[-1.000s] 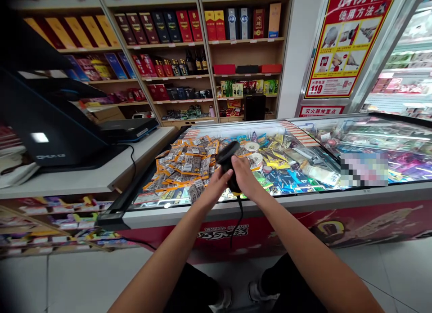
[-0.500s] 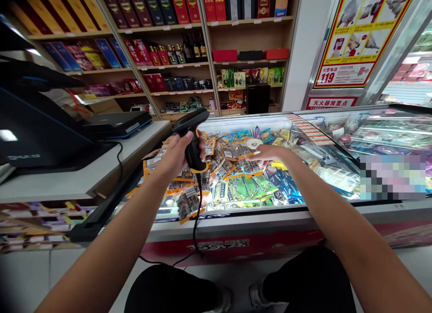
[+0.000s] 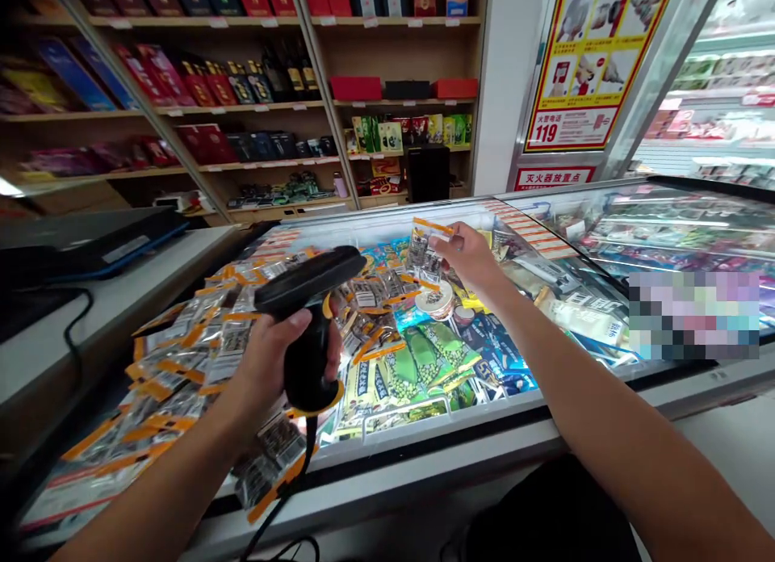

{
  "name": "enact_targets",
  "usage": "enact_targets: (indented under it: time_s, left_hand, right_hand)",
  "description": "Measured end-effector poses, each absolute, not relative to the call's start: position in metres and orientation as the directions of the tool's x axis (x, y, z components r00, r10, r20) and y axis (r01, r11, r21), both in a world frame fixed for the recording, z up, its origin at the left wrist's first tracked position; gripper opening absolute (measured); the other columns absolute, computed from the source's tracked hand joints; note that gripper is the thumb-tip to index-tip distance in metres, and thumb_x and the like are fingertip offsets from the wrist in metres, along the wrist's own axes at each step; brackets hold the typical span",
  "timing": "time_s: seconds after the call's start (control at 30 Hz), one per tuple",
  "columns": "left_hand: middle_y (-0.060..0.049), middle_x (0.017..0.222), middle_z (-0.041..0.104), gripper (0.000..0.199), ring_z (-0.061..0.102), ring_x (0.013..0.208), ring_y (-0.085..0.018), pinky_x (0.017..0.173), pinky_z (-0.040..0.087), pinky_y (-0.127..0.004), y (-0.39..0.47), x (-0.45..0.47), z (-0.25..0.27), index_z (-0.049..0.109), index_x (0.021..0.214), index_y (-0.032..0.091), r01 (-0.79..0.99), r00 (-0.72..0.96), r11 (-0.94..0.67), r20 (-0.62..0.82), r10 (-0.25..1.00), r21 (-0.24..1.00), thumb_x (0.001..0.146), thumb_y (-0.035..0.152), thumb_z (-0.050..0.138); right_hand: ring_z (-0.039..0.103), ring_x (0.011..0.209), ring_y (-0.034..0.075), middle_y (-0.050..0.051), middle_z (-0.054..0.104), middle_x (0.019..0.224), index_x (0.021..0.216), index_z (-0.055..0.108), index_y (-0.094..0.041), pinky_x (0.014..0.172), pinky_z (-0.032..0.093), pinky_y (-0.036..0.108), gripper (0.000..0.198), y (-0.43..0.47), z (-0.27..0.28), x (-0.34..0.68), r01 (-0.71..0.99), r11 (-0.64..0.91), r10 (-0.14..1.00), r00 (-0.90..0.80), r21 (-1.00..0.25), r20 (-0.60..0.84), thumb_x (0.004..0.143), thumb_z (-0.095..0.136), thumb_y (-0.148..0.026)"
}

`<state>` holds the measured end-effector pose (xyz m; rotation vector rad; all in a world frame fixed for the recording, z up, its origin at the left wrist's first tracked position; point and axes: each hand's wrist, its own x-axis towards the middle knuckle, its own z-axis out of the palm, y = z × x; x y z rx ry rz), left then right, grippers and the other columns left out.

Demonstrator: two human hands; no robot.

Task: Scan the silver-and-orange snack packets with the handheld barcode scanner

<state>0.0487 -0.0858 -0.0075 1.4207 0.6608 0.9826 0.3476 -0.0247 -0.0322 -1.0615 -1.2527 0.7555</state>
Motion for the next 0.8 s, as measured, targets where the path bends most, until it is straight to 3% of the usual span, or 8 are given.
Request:
enact_targets:
  time_s: [0.17, 0.43, 0.67, 0.8]
  left_hand:
    - [-0.001, 0.061, 0.065, 0.028, 0.062, 0.045, -0.016, 0.045, 0.051, -0.028, -0.095, 0.055, -0.012, 0.053, 0.087, 0.018, 0.094, 0.617, -0.064, -0.008, 0.787, 0.994, 0.092, 0.044, 0.059]
    - [-0.001, 0.061, 0.063, 0.031, 0.061, 0.048, -0.013, 0.049, 0.051, -0.026, -0.097, 0.059, -0.012, 0.053, 0.078, 0.017, 0.231, 0.665, -0.163, -0.034, 0.746, 0.959, 0.095, 0.043, 0.055]
    - [0.0, 0.062, 0.063, 0.029, 0.061, 0.047, -0.015, 0.047, 0.051, -0.027, -0.095, 0.061, -0.016, 0.052, 0.084, 0.018, 0.19, 0.654, -0.061, -0.08, 0.753, 0.98, 0.093, 0.044, 0.059]
    - [0.0, 0.061, 0.063, 0.028, 0.058, 0.043, -0.015, 0.043, 0.046, -0.026, -0.089, 0.056, -0.01, 0.053, 0.092, 0.018, 0.052, 0.564, -0.023, -0.01, 0.826, 0.998, 0.089, 0.045, 0.06]
  right_hand:
    - [0.053, 0.066, 0.013, 0.001, 0.063, 0.082, 0.09, 0.057, -0.024, 0.058, 0.049, 0.028, 0.038, -0.026, -0.034, 0.335, 0.115, 0.412, 0.882, 0.198, -0.904, 0.427, 0.078, 0.077, -0.054]
    - [0.058, 0.073, 0.016, 0.003, 0.064, 0.084, 0.093, 0.057, -0.023, 0.064, 0.05, 0.03, 0.041, -0.029, -0.037, 0.336, 0.169, 0.396, 0.892, 0.162, -0.902, 0.422, 0.079, 0.074, -0.058]
    - [0.06, 0.074, 0.016, 0.003, 0.066, 0.084, 0.092, 0.055, -0.023, 0.064, 0.05, 0.029, 0.041, -0.028, -0.035, 0.336, 0.197, 0.366, 0.891, 0.208, -0.909, 0.404, 0.079, 0.074, -0.057]
    - [0.053, 0.057, 0.015, -0.001, 0.061, 0.068, 0.095, 0.055, -0.024, 0.054, 0.043, 0.029, 0.039, -0.017, -0.039, 0.37, 0.428, 0.204, 0.857, 0.357, -0.88, 0.372, 0.079, 0.073, -0.055]
